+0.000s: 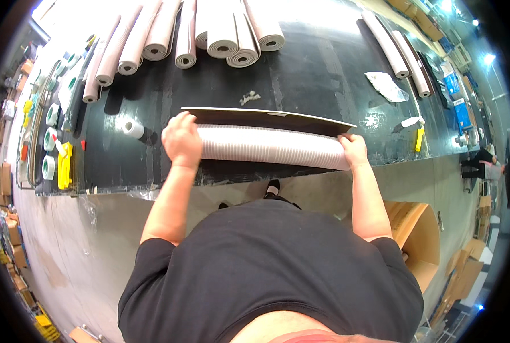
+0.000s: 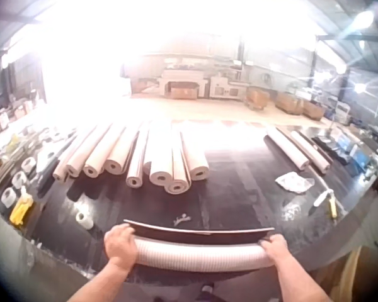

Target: The person picks up rolls of material from a table, applies a piece of tape to the end of each roll to secure it, and then places the secured rolls back onto the table.

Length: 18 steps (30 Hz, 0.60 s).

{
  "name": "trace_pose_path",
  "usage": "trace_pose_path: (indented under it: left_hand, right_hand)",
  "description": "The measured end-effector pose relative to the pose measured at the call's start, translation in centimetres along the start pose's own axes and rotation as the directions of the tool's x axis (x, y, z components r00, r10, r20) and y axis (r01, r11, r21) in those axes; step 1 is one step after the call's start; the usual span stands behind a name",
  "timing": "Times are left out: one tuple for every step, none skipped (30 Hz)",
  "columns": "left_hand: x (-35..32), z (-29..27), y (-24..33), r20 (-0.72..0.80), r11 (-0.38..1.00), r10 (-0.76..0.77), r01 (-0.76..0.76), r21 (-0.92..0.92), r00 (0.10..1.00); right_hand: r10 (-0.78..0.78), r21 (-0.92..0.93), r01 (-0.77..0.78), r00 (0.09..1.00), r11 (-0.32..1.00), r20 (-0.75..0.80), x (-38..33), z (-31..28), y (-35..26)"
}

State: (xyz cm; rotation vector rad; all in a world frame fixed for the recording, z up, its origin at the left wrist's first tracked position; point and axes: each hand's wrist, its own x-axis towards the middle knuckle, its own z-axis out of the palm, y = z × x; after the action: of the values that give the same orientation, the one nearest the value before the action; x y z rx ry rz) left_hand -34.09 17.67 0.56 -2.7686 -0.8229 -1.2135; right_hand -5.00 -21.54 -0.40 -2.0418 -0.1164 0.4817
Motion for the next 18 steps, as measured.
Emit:
trace_pose_path:
  left_hand:
    - [0.3, -0.1, 1.9, 0.253, 0.989, -0.005, 0.043, -0.145, 0.968]
    - [-0.5, 0.4, 4.6, 0.177, 0.988, 0.088, -0.062, -0.145, 0.980]
    - [-1.5, 1.1, 6.1, 0.106, 0.980, 0.171, -0.157, -0.123, 0.980]
    - [-1.6, 1.9, 6.2, 0.112, 0.983, 0.170, -0.160, -0.090, 0.979]
    - [-0.9, 2.7, 6.2, 0.116, 0.984, 0.174, -0.168, -0.060, 0.978]
    - [1.1, 2.8, 6.6, 0.328, 0.991, 0.128, -0.112, -0.068, 0.936]
    - [2.7, 4.0, 6.5, 0.399, 0.995, 0.099, -0.081, -0.063, 0.911]
    - [4.4, 5.2, 6.5, 0.482, 0.998, 0.066, -0.066, -0.016, 0.874]
    - [6.3, 6.4, 6.6, 0.556, 0.998, 0.031, -0.056, 0.027, 0.830]
    - [8.1, 7.7, 6.5, 0.641, 0.999, -0.022, -0.013, 0.050, 0.767]
    - [9.6, 8.9, 6.5, 0.718, 0.997, -0.069, 0.024, 0.073, 0.693]
    - [10.9, 10.2, 6.4, 0.675, 0.997, -0.081, 0.072, 0.042, 0.734]
    - [11.7, 11.4, 5.9, 0.632, 0.992, -0.106, 0.122, 0.018, 0.767]
    - [12.7, 11.8, 6.1, 0.572, 0.997, -0.078, 0.070, 0.036, 0.817]
    - [12.8, 12.5, 5.5, 0.434, 1.000, -0.009, 0.006, 0.008, 0.901]
    - [13.2, 12.0, 6.4, 0.526, 0.999, 0.023, 0.004, -0.050, 0.850]
    - [13.3, 10.9, 7.3, 0.609, 0.995, 0.049, 0.012, -0.096, 0.792]
    - [11.2, 9.7, 8.2, 0.566, 0.990, 0.132, -0.081, -0.114, 0.814]
  right_hand:
    - [-0.031, -0.358, 0.009, 0.998, 0.933, -0.053, 0.5, 0.0, -1.2]
    - [-0.074, -0.669, -0.002, 0.994, 0.743, -0.086, 0.7, 0.3, -2.7]
    - [-0.132, -0.790, -0.022, 0.983, 0.612, -0.130, -0.1, 1.6, -5.2]
    - [-0.176, -0.825, 0.031, 0.981, 0.564, -0.084, -1.2, 2.3, -7.4]
    - [-0.216, -0.854, 0.077, 0.975, 0.514, -0.042, -1.9, 3.0, -8.7]
    - [-0.365, -0.827, 0.265, 0.928, 0.496, 0.079, -2.2, 4.4, -7.7]
    - [-0.499, -0.780, 0.448, 0.842, 0.437, 0.203, -2.8, 5.8, -6.6]
    - [-0.642, -0.789, 0.535, 0.726, 0.303, 0.246, -4.0, 7.6, -6.7]
    - [-0.759, -0.792, 0.591, 0.582, 0.151, 0.290, -4.6, 8.6, -7.1]
    - [-0.764, -0.789, 0.596, 0.575, 0.147, 0.293, -3.4, 8.6, -7.5]
    - [-0.647, -0.761, 0.619, 0.664, 0.194, 0.375, -1.8, 8.5, -8.2]
    - [-0.514, -0.733, 0.635, 0.726, 0.243, 0.458, -0.1, 8.6, -9.1]
    - [-0.443, -0.712, 0.647, 0.741, 0.271, 0.505, 0.9, 8.5, -11.1]
    - [-0.346, -0.707, 0.650, 0.755, 0.280, 0.557, 2.1, 8.3, -13.1]
    - [-0.247, -0.699, 0.657, 0.754, 0.282, 0.609, 3.0, 8.5, -14.5]
    - [-0.337, -0.669, 0.692, 0.719, 0.271, 0.607, 4.3, 8.1, -13.4]
    - [-0.340, -0.665, 0.698, 0.713, 0.265, 0.613, 4.9, 7.8, -14.0]
    - [-0.254, -0.646, 0.704, 0.710, 0.295, 0.657, 5.4, 7.6, -14.8]
